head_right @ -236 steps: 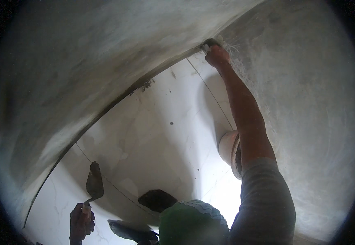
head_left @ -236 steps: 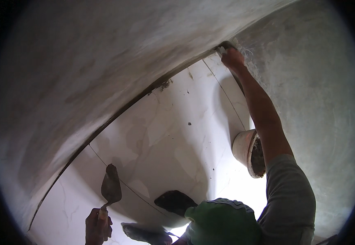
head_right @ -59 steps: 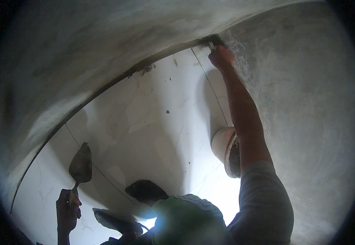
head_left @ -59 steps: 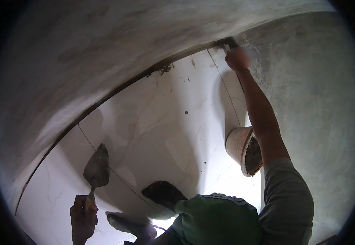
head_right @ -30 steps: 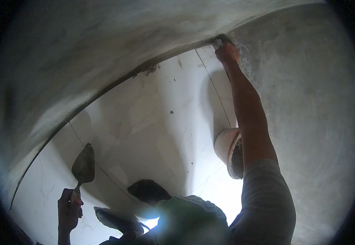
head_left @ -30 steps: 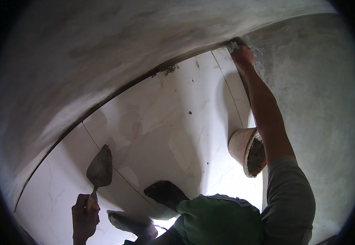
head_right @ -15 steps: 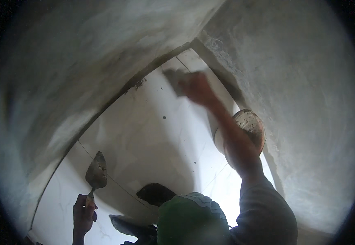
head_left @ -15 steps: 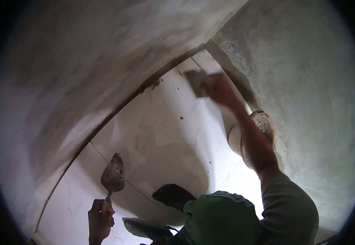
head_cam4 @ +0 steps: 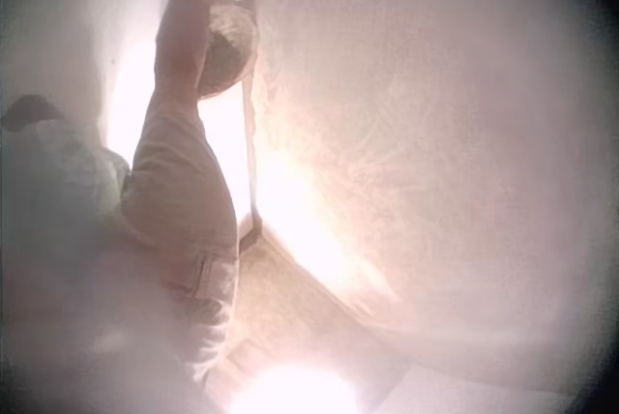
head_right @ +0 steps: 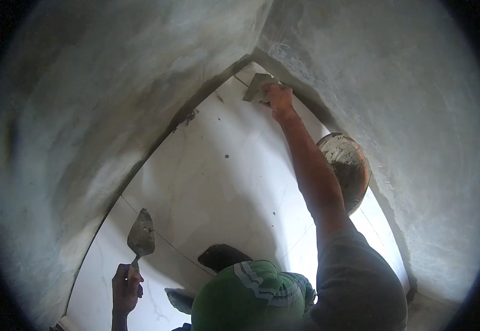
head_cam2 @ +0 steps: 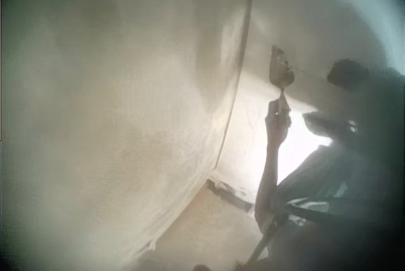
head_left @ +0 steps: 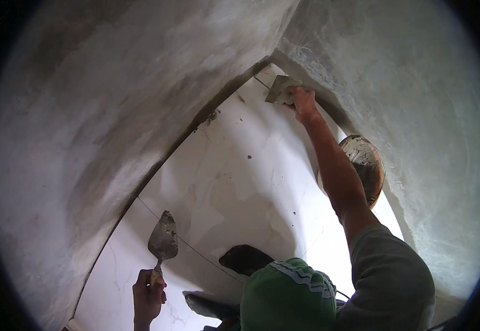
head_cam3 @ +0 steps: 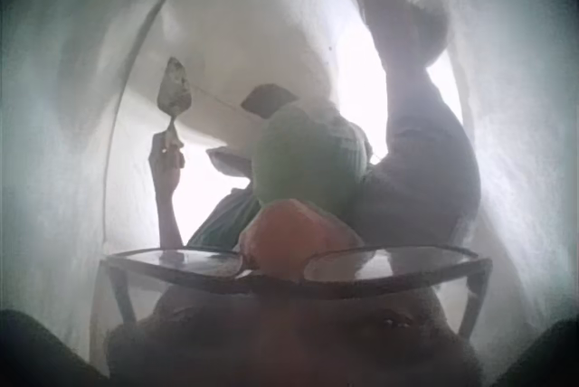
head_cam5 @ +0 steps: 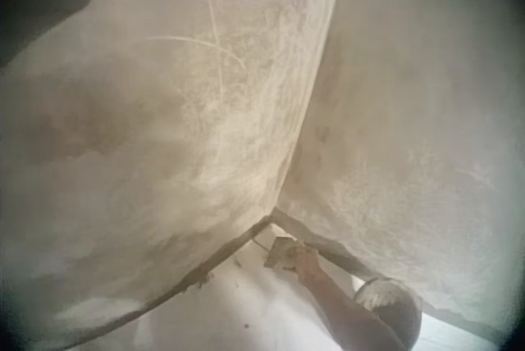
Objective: The person applies grout to the gap between floor tiles and the wall using a trowel and a small spreader, taking material from a bucket.
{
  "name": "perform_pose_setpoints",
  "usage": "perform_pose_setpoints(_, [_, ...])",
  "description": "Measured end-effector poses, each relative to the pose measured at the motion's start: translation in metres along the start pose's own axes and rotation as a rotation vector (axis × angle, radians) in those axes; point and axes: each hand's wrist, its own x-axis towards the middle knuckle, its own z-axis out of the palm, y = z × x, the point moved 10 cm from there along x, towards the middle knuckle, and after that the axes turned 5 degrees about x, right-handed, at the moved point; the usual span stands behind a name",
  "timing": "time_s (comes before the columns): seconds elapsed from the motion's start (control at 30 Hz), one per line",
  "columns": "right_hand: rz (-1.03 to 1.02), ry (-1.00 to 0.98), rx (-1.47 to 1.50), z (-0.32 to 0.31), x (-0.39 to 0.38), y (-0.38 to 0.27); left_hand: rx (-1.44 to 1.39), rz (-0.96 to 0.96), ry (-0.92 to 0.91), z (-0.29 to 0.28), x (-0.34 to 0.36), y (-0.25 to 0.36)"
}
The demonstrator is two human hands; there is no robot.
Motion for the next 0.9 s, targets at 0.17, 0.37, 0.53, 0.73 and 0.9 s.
perform_pose_setpoints(0.17, [-0.29,-0.171,-0.608,0.008,0.041,-0.047,0.001,-0.023,0.027,-0.003,-0.002,-0.004])
perform_pose_setpoints(0.37, [-0.373,-0.177,-1.421,0.081,0.062,-0.094,0.015,-0.065,0.032,-0.009,-0.005,-0.001])
perform_pose_setpoints(0.53, [-0.383,-0.16,-1.583,0.088,0.105,-0.094,-0.023,-0.056,0.008,-0.004,0.005,-0.01])
perform_pose_setpoints(0.73, [-0.355,-0.135,-1.663,0.095,0.122,-0.074,0.009,-0.121,0.023,-0.01,0.007,-0.026])
perform_pose_setpoints(0.9, [-0.248,-0.154,-1.707,0.092,0.136,-0.061,-0.015,-0.184,0.02,-0.013,0.01,-0.034])
